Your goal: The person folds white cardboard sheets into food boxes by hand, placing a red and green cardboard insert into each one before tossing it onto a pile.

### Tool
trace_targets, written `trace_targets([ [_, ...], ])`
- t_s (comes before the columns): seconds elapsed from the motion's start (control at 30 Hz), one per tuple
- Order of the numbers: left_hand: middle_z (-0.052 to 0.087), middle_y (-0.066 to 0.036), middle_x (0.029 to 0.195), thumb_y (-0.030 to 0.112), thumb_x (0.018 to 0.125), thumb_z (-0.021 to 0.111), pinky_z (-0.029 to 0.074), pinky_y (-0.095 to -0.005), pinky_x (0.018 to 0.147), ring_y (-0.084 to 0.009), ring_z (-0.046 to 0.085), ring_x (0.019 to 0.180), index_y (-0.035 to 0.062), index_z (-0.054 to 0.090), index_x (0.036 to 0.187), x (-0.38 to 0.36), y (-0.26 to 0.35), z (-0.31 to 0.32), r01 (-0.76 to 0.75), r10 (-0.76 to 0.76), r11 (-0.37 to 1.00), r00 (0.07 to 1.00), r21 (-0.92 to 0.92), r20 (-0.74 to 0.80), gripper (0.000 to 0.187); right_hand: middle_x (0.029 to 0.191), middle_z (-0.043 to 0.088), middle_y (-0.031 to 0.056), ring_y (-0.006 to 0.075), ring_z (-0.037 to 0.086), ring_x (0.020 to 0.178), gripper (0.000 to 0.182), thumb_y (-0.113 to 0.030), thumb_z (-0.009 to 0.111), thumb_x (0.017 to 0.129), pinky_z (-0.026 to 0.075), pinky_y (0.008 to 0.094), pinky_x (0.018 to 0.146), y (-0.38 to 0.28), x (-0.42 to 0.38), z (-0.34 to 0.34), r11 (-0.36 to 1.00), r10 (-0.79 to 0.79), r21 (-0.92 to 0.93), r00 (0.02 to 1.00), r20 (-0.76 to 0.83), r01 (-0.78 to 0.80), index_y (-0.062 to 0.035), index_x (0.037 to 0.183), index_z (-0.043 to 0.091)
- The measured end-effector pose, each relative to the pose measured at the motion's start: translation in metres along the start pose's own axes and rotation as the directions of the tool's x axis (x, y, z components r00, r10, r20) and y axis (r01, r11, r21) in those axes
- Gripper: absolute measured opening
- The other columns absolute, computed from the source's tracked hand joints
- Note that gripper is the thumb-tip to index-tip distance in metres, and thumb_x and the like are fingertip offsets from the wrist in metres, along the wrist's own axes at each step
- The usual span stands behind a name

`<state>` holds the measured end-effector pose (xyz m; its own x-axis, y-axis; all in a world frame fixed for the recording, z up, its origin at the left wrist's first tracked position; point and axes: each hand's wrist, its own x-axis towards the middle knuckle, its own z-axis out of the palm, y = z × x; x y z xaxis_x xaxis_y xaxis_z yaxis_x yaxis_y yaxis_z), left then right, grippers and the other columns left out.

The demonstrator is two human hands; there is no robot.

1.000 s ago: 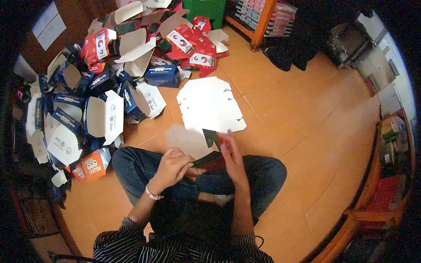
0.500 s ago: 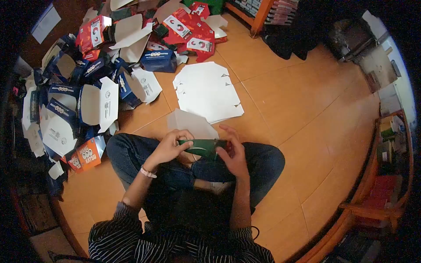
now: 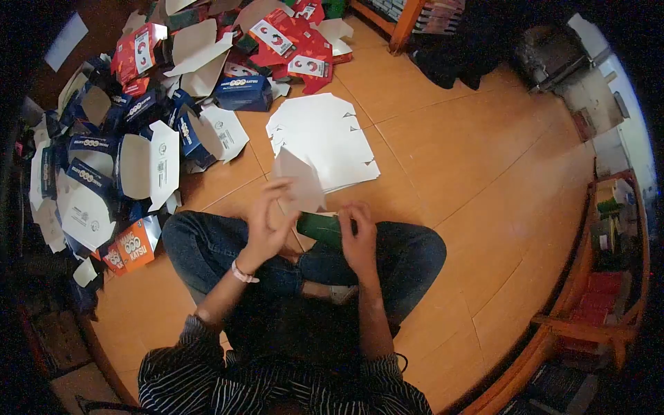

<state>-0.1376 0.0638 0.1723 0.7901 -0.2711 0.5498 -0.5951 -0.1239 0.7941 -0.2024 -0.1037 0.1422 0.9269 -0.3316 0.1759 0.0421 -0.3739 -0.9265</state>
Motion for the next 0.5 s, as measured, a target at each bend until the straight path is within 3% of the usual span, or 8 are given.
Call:
trace_targets([
  [0.13,0.03,-0.017,0.129,0.018,0.077,0.06,0.029,-0.043,0.093,-0.0346,0.033,0.117,0.0076,0.049,0.102,-0.025,-0.019,-0.008,-0.095,0.141,0.97,0.97,0.224,-0.197,0.029,0.092,0.05,0.0094,0.0164,0.048,0.088,0.013,-0.007,0.048,0.085,0.037,0.0267,0.078,-0.019,0.0,-0.013,0.98,0.092,0.184,0.988,-0.122,-0.069,0.0041,0.079,0.051],
  [0.2,0.02,-0.016,0.134,0.027,0.081,0.057,0.022,-0.0439,0.099,-0.0354,0.021,0.125,0.0079,0.05,0.102,-0.011,-0.013,0.001,0.06,-0.096,0.972,0.984,0.228,0.153,0.029,0.092,0.048,0.0093,0.0167,0.046,0.089,0.014,-0.008,0.049,0.085,0.035,0.0267,0.079,-0.02,-0.004,-0.013,0.976,0.02,0.22,0.995,-0.098,0.002,0.0035,0.076,0.049],
  [0.23,0.02,-0.015,0.133,0.026,0.082,0.056,0.017,-0.0418,0.102,-0.0341,0.015,0.127,0.0082,0.049,0.097,-0.004,-0.012,0.004,0.147,-0.144,0.989,0.967,0.001,0.212,0.025,0.093,0.048,0.0098,0.0173,0.046,0.089,0.015,-0.008,0.05,0.084,0.035,0.0272,0.08,-0.021,-0.005,-0.012,0.983,-0.041,0.171,0.99,-0.138,0.065,0.0031,0.075,0.047],
  [0.27,0.02,-0.015,0.133,0.026,0.082,0.056,0.017,-0.0418,0.102,-0.0341,0.015,0.127,0.0082,0.049,0.097,-0.001,-0.01,0.006,0.139,-0.136,0.99,0.969,-0.001,0.208,0.025,0.093,0.047,0.0103,0.0179,0.045,0.09,0.015,-0.008,0.05,0.084,0.035,0.0278,0.081,-0.022,-0.004,-0.011,0.984,-0.109,0.12,0.978,-0.179,0.132,0.0028,0.074,0.046],
  [0.33,0.02,-0.015,0.134,0.025,0.082,0.057,0.015,-0.0434,0.102,-0.0341,0.017,0.127,0.0084,0.048,0.095,0.007,-0.005,0.01,0.243,-0.156,0.766,0.968,-0.595,0.195,0.023,0.094,0.046,0.0109,0.0189,0.045,0.091,0.016,-0.008,0.051,0.083,0.035,0.0284,0.081,-0.025,-0.001,-0.011,0.989,-0.109,0.062,0.954,-0.28,0.131,0.0023,0.073,0.045],
  [0.4,0.021,-0.017,0.134,0.02,0.081,0.058,0.016,-0.0453,0.102,-0.0345,0.019,0.126,0.008,0.046,0.093,0.008,0.008,0.006,0.208,-0.135,0.854,0.974,-0.478,0.183,0.021,0.094,0.045,0.0114,0.0198,0.044,0.091,0.017,-0.008,0.051,0.083,0.034,0.029,0.082,-0.03,0.001,-0.01,0.993,-0.104,0.007,0.919,-0.381,0.115,0.0018,0.072,0.044],
  [0.47,0.025,-0.017,0.132,0.014,0.078,0.058,0.018,-0.0469,0.101,-0.0352,0.02,0.126,0.0073,0.046,0.094,0.012,0.035,0.007,-0.066,0.066,0.997,0.998,0.028,-0.005,0.021,0.095,0.045,0.012,0.0212,0.044,0.092,0.019,-0.008,0.05,0.083,0.034,0.0301,0.082,-0.041,0.003,-0.007,0.977,-0.208,-0.033,0.903,-0.375,0.211,0.0011,0.069,0.042],
  [0.5,0.027,-0.018,0.132,0.008,0.076,0.057,0.018,-0.0474,0.101,-0.0368,0.021,0.125,0.0069,0.046,0.095,0.013,0.039,0.007,-0.172,0.168,0.98,0.985,0.096,0.046,0.022,0.095,0.045,0.012,0.0212,0.044,0.092,0.019,-0.008,0.05,0.083,0.034,0.0301,0.082,-0.039,0.002,-0.006,0.977,-0.208,-0.027,0.905,-0.372,0.213,0.0011,0.069,0.042],
])
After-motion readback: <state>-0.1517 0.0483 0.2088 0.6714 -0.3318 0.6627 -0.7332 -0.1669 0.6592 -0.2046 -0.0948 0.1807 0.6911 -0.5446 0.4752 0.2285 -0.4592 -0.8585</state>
